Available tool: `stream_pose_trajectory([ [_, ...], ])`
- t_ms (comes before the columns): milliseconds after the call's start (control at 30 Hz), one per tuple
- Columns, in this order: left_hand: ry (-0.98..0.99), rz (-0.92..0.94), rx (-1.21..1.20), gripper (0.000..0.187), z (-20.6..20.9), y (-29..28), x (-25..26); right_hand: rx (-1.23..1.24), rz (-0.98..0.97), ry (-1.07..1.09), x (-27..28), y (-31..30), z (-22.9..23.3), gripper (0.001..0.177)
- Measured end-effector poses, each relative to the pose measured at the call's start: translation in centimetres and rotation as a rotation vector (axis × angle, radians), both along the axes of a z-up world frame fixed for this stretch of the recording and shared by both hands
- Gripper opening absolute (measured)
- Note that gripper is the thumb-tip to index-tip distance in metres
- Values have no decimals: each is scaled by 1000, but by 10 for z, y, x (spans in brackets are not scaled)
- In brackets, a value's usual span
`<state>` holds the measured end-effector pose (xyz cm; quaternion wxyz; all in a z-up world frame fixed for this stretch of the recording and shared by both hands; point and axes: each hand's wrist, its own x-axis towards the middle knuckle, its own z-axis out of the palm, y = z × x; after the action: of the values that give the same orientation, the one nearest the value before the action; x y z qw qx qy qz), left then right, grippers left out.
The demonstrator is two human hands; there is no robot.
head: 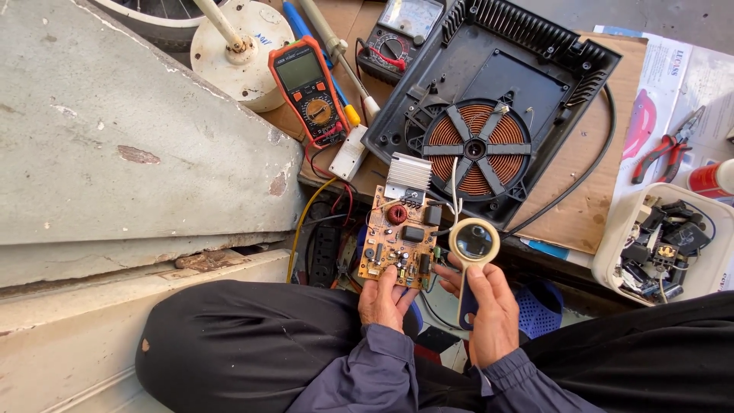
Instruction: The person sits on the ground and uses a magnifying glass to inspect a circuit board held in their hands. They flip the board over to check both sides and then reach into a container to sort through various electronic components.
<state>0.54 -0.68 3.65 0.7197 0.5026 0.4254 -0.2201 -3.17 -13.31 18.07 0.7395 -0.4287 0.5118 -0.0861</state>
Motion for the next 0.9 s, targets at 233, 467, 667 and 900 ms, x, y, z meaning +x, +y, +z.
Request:
stream_pose_trajectory([
  [233,-156,-131,2,69,7,-3,-4,-117,181,-5,-7,1,-16,40],
  [467,-178,-134,-3,70,2,-2,-4,-123,159,39,-4,2,-11,39],
  [667,-150,-175,32,76,2,3,-4,-105,147,67,-4,-1,-8,40],
  [900,-9,-51,47,73,11,-2,4,63,-7,113,3,-9,4,46],
])
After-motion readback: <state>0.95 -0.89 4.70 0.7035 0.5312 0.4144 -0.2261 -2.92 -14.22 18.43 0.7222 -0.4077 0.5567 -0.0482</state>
